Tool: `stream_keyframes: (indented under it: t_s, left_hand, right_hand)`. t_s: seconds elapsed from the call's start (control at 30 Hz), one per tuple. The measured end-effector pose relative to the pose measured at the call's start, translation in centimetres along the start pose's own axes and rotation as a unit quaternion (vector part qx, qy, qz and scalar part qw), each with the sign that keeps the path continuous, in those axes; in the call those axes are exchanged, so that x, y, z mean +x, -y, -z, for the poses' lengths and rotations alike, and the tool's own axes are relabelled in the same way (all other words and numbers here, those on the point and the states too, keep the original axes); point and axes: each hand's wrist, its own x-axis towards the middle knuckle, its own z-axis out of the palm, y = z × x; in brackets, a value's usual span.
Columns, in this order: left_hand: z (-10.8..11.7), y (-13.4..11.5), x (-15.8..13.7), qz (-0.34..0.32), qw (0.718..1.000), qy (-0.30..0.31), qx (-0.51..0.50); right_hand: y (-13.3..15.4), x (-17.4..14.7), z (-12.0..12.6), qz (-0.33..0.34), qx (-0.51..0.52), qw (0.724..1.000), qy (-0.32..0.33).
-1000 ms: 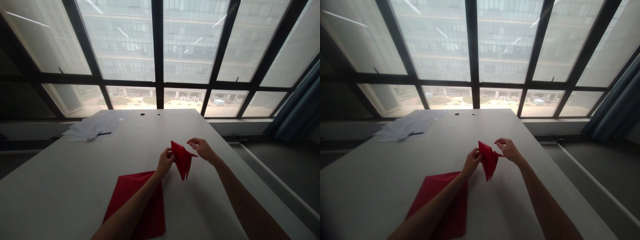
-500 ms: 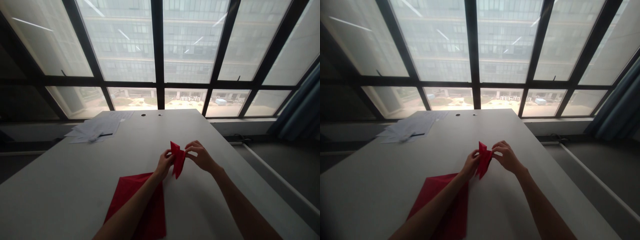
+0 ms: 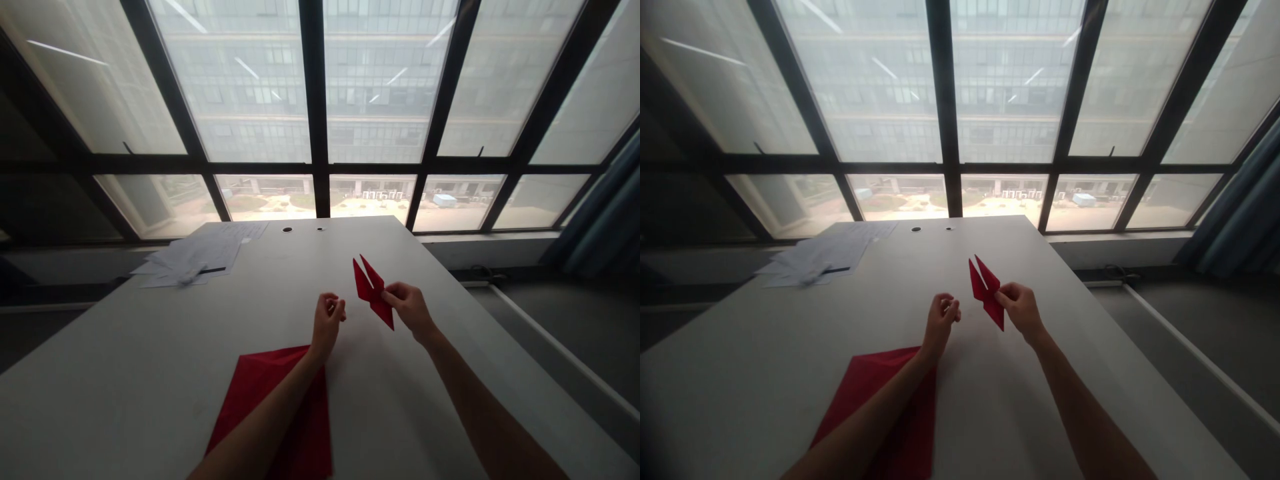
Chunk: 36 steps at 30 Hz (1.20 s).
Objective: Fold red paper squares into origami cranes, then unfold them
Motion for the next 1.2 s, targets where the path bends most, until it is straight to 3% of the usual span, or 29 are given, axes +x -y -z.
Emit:
stream_keyframes:
  t_s: [0.13,0.23,0.63,0.8,0.9,1.0,1.2]
  left_hand:
    - [-0.5,-0.7,-0.9,-0.106,0.988,0.024,0.112]
    - [-0.6,-0.9,-1.2,-0.146,0.977,0.028,0.15]
    - [0.1,-0.4,-0.8,-0.178,0.958,0.014,0.225]
    - [-0.1,-0.2,-0.6,-0.122,0.981,-0.013,0.151]
    - [-0.2,0.1,-0.4,-0.046,0.998,0.013,0.041]
    - [-0.2,0.4,-0.3,-0.014,0.999,0.033,-0.039]
    - [-0.3,0.4,-0.4,-0.054,0.998,0.007,0.031]
  right_hand:
    - [-2.2,-0.9,-2.6,0.018,0.008,0.998,-0.054]
    - [-3.1,-1.7,-4.3,0.029,0.005,0.998,-0.049]
    - [-3.2,-2.3,-5.0,0.034,-0.014,0.999,-0.03]
    - [-3.9,-2.5,-5.5,0.036,-0.007,0.998,-0.06]
    - [-4.4,-2.5,-5.7,0.024,0.004,0.997,-0.074]
    - [-4.4,-2.6,-5.8,0.026,0.008,0.996,-0.083]
    - [-3.8,-3.2,-5.9,0.097,-0.067,0.989,-0.09]
